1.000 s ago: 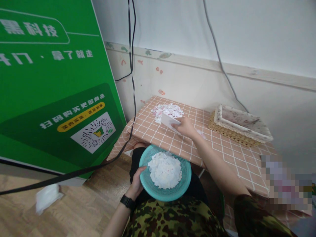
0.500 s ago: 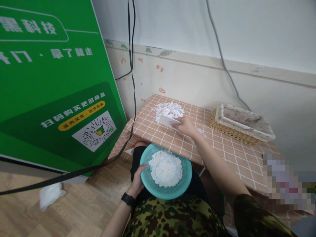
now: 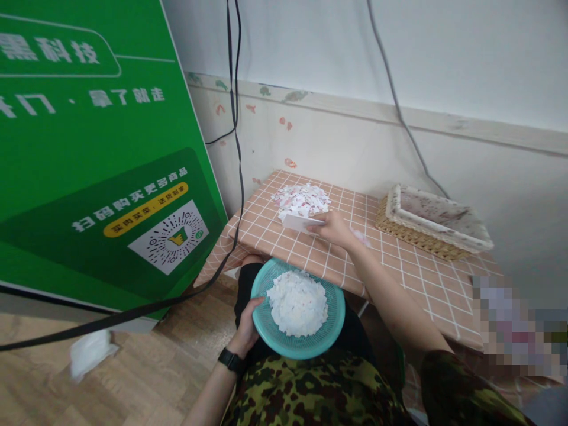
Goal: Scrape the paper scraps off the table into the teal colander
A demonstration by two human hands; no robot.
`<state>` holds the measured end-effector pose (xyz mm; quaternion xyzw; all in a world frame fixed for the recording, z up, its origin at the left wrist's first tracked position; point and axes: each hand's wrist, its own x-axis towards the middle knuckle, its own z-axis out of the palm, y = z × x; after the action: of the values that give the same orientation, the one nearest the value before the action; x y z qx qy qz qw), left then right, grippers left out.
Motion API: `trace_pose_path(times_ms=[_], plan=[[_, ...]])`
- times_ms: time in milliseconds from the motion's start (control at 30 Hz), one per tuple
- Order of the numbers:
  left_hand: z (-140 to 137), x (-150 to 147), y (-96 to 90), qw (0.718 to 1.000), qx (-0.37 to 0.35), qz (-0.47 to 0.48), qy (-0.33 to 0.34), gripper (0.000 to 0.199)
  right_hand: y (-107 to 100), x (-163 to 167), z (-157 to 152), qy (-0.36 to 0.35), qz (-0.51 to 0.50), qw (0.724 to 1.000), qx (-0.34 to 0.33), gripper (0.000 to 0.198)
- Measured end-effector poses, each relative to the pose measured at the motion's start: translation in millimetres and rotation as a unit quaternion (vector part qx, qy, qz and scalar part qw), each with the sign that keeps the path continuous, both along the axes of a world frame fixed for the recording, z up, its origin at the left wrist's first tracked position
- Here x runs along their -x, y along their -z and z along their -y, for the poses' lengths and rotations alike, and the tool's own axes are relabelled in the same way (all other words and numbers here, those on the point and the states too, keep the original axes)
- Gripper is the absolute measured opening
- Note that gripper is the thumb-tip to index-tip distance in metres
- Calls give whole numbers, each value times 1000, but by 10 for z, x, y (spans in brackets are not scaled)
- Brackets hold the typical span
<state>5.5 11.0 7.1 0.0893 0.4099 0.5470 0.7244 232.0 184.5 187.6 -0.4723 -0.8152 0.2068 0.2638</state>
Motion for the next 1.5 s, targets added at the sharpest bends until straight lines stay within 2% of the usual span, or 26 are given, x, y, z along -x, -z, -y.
trace_pose_path(times_ms=[333,467,567,700,800,900,1000,1167,1500], plan=[[0,-2,-36,1000,16,-10,-8,19,49,77,-65,-32,-2,999,2,21],[2,-9,-43,1000,23,-3,-10,20,4,-37,17,-49,-3,999,13,22],[-1,-12,-37,1000,17,1,-1,22,-75,-41,169,-21,29,999,-23,21],[-9,-14,-30,1000,20,-2,-4,21,-125,265,521,0,118,987,-109,32],[-11,-21,-48,1000,25,-7,-9,21,-65,640,773,-68,183,970,-143,44],[-6,-30,-87,1000,25,-12,-9,22,47,935,891,-89,232,955,-160,40],[-2,-37,-122,1000,26,-13,-9,22,140,1034,903,-57,264,950,-154,38],[-7,-34,-116,999,37,-15,-12,22,190,846,893,23,285,949,-135,39],[-7,7,7,1000,28,-12,-9,17,188,27,959,166,276,943,-82,47]])
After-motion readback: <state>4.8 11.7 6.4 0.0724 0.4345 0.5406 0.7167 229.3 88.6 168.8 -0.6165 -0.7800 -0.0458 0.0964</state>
